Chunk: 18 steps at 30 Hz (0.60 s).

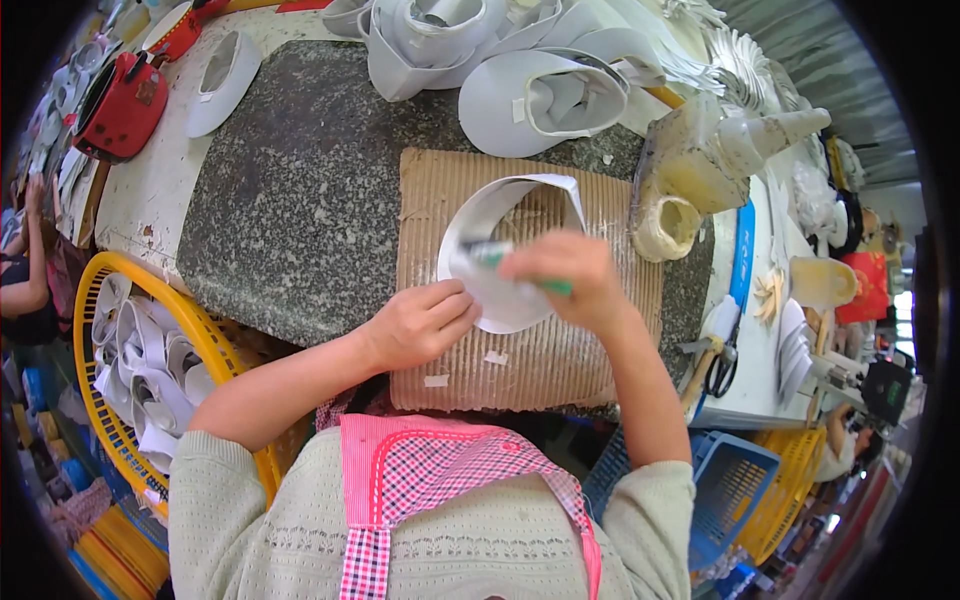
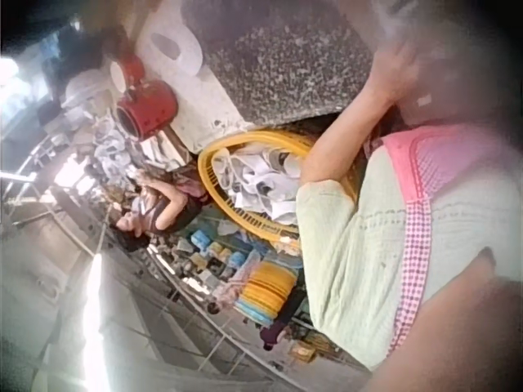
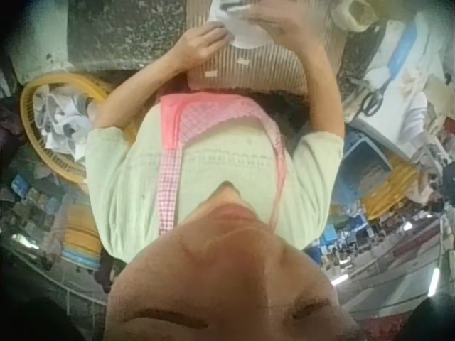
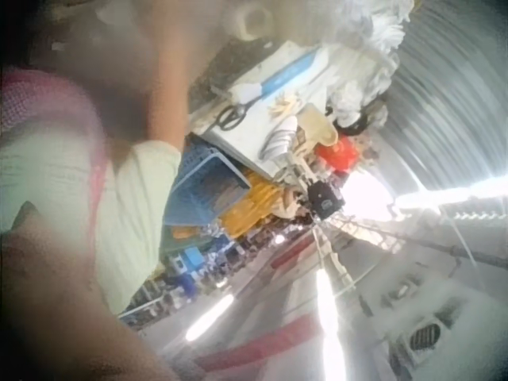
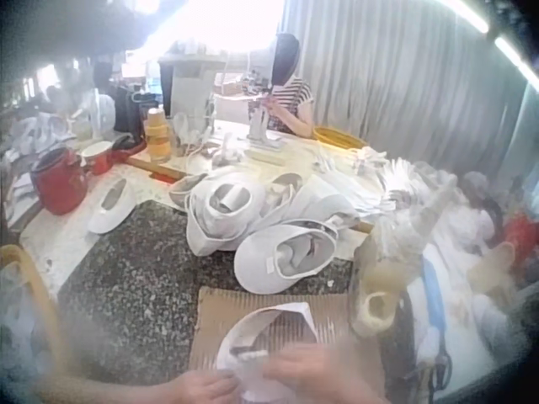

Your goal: The person applies glue to shoe uppers using a brush and trims one of the shoe uppers using scissors.

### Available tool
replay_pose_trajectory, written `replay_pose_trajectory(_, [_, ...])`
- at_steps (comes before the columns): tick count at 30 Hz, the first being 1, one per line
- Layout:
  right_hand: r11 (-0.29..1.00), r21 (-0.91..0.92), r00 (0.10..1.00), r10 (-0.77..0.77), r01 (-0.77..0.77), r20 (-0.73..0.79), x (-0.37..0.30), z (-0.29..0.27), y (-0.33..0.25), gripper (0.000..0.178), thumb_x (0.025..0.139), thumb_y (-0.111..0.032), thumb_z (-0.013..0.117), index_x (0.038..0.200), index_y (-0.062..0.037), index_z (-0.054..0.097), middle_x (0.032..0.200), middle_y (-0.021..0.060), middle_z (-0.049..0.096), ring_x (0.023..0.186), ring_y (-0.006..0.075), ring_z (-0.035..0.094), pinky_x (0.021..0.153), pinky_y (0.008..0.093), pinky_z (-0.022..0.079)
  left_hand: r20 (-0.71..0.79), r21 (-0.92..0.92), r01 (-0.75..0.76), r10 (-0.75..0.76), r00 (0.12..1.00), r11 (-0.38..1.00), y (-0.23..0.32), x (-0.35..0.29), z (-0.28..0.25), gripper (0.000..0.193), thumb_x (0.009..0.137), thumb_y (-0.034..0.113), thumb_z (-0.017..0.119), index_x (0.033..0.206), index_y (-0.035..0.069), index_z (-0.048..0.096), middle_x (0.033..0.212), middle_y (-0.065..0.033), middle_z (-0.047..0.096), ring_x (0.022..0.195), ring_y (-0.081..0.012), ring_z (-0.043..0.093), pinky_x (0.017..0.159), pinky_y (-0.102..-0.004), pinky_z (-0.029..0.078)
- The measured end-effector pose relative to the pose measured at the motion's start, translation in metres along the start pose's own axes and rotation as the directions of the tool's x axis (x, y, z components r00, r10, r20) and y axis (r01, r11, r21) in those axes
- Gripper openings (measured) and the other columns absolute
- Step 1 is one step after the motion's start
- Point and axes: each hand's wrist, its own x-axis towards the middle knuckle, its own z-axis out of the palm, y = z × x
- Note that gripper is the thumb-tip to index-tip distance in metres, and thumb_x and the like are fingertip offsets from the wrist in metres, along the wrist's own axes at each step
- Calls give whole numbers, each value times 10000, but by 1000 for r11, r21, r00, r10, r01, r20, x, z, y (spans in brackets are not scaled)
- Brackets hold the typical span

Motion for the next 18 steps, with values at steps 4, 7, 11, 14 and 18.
replay_pose_trajectory(4, [956, 235, 969, 128, -176, 209, -11, -32, -15, 188, 644, -21, 668, 816, -96, 665, 772, 55, 649, 683, 219, 621, 592, 289, 479, -10, 5, 32, -32, 999, 999, 1, -4, 1, 299, 587, 43, 591, 867, -63, 589, 818, -116, 558, 787, -247, 588, 638, -300, 524])
replay_pose_trajectory(7, [979, 165, 993, 122, -121, 5, 6, -22, -8, 192, 621, -16, 680, 798, -88, 667, 739, 51, 648, 682, 218, 621, 599, 287, 477, -24, 16, 4, -4, 1000, 1000, 1, -1, 1, 299, 588, 43, 597, 868, -61, 590, 813, -113, 559, 782, -248, 590, 631, -301, 525])
replay_pose_trajectory(11, [941, 240, 925, 142, -236, 352, -3, -48, -15, 195, 632, 4, 658, 820, -45, 656, 773, 83, 647, 688, 221, 618, 605, 288, 471, -24, 36, 16, -15, 1000, 999, 2, -2, 1, 292, 595, 41, 596, 870, -55, 593, 823, -111, 566, 788, -250, 592, 618, -304, 524])
replay_pose_trajectory(14, [948, 256, 978, 162, -191, 132, 2, -38, -11, 201, 646, 16, 651, 837, -48, 654, 762, 82, 636, 662, 218, 609, 593, 293, 467, -12, 43, 23, -23, 1000, 999, 4, -1, -1, 287, 598, 39, 595, 871, -49, 596, 831, -110, 571, 791, -250, 593, 609, -303, 523])
replay_pose_trajectory(18, [993, 26, 994, 112, -112, 0, -28, -18, -21, 193, 659, -2, 657, 844, -57, 656, 733, 77, 630, 620, 214, 605, 547, 286, 461, -25, 68, 2, 0, 1000, 998, 0, -2, 4, 290, 599, 42, 596, 877, -38, 600, 826, -104, 574, 792, -245, 594, 588, -296, 518])
